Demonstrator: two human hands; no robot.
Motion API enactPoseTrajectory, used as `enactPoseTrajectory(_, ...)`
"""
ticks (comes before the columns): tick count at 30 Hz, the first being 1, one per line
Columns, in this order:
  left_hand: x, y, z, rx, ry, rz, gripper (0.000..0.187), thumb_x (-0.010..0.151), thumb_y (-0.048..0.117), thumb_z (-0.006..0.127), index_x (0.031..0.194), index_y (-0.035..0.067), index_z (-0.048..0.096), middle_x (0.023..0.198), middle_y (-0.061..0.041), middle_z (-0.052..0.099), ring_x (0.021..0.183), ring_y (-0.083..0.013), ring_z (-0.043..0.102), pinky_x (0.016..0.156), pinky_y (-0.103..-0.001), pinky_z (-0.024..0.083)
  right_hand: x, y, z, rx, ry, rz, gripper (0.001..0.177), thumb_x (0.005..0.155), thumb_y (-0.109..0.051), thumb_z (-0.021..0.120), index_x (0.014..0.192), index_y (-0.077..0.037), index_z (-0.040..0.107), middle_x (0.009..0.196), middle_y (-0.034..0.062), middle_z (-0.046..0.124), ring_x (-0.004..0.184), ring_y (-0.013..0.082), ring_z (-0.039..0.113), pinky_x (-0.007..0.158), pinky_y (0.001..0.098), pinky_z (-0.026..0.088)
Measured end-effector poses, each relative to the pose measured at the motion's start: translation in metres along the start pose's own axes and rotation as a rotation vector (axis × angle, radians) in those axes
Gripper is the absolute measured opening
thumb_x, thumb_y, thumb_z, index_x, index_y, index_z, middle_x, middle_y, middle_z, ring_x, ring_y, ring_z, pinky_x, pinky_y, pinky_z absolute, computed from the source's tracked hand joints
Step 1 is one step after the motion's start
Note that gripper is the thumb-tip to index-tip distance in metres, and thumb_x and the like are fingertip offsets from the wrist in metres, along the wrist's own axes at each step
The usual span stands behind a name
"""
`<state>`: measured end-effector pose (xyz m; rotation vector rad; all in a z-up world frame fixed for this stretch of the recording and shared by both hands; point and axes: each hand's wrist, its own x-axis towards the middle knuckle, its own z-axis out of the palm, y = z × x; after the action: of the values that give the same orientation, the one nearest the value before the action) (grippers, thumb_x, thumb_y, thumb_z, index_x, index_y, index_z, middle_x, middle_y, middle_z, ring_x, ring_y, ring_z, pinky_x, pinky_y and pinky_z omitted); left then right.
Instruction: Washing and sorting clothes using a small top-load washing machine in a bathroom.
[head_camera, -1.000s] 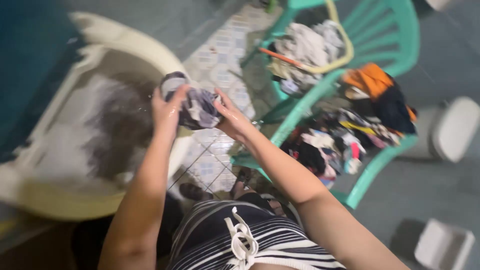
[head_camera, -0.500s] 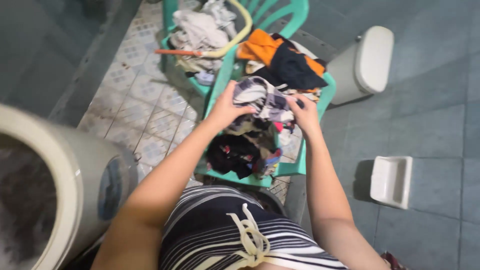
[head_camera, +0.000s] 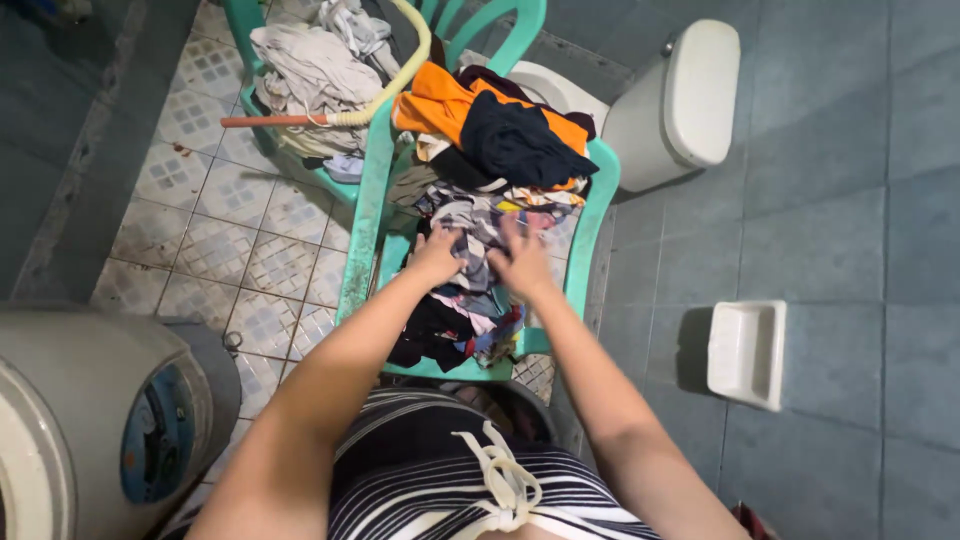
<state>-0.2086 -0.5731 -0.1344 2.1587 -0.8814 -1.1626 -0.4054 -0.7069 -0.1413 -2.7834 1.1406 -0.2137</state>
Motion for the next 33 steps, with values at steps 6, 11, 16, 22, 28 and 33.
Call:
enactPoseTrajectory(6, 0.004, -0.039, -0.010, 0.070, 0.018, 0.195, 0.059, 0.086, 0.038, 0.078, 0.141, 0.022, 0.063, 0.164, -0.020, 0.031, 0.149, -0.0471, 0.026, 0.125, -0.052, 0.022, 0.020, -0.101, -0.082, -0.126, -0.584, 0.244, 0.093, 0.084, -0.060, 0.067, 0.162, -0.037, 0.022, 0.165, 0.0207, 0.017, 0.126, 0.0553, 0.052, 0.105, 0.0618, 0.042)
enactPoseTrajectory(11, -0.043, -0.070, -0.072, -0.254, 0.211, 0.239, 0.052, 0.081, 0.032, 0.082, 0.127, 0.011, 0.070, 0.136, -0.022, 0.062, 0.123, -0.0365, 0.064, 0.103, -0.042, 0.051, 0.035, -0.170, -0.123, -0.006, -0.352, -0.204, 0.068, 0.091, -0.053, 0.069, 0.143, -0.011, 0.054, 0.132, 0.0172, 0.066, 0.107, 0.0402, 0.069, 0.093, 0.0506, 0.055)
enactPoseTrajectory(16, -0.122, -0.138, -0.144, -0.489, 0.387, 0.147, 0.043, 0.086, 0.029, 0.078, 0.122, 0.007, 0.070, 0.113, -0.014, 0.076, 0.103, -0.0252, 0.073, 0.089, -0.037, 0.056, 0.034, -0.289, -0.146, 0.217, -0.351, -0.563, 0.055, 0.091, -0.046, 0.070, 0.131, -0.008, 0.064, 0.123, 0.0176, 0.070, 0.099, 0.0410, 0.069, 0.087, 0.0488, 0.054)
enactPoseTrajectory(22, -0.256, -0.245, -0.203, -0.724, 0.797, 0.155, 0.032, 0.092, 0.020, 0.075, 0.120, 0.004, 0.070, 0.108, -0.010, 0.076, 0.097, -0.0172, 0.072, 0.084, -0.031, 0.057, -0.001, -0.433, -0.132, 0.292, -0.492, -0.940, 0.048, 0.093, -0.044, 0.069, 0.126, -0.010, 0.067, 0.121, 0.0159, 0.072, 0.102, 0.0380, 0.070, 0.090, 0.0482, 0.053)
enactPoseTrajectory(28, -0.404, -0.370, -0.241, -0.910, 1.150, 0.030, 0.022, 0.099, 0.017, 0.067, 0.119, 0.006, 0.069, 0.106, -0.006, 0.077, 0.087, -0.0126, 0.070, 0.071, -0.025, 0.052, -0.077, -0.567, -0.122, 0.311, -0.629, -1.193, 0.043, 0.093, -0.041, 0.069, 0.124, -0.012, 0.070, 0.113, 0.0159, 0.074, 0.098, 0.0375, 0.070, 0.090, 0.0471, 0.054)
enactPoseTrajectory(33, -0.510, -0.463, -0.252, -0.976, 1.334, -0.090, 0.020, 0.101, 0.017, 0.065, 0.119, 0.008, 0.067, 0.107, -0.003, 0.077, 0.084, -0.0094, 0.070, 0.067, -0.023, 0.050, -0.141, -0.651, -0.093, 0.208, -0.748, -1.266, 0.045, 0.092, -0.042, 0.070, 0.128, -0.014, 0.070, 0.098, 0.0174, 0.075, 0.096, 0.0363, 0.071, 0.091, 0.0468, 0.053)
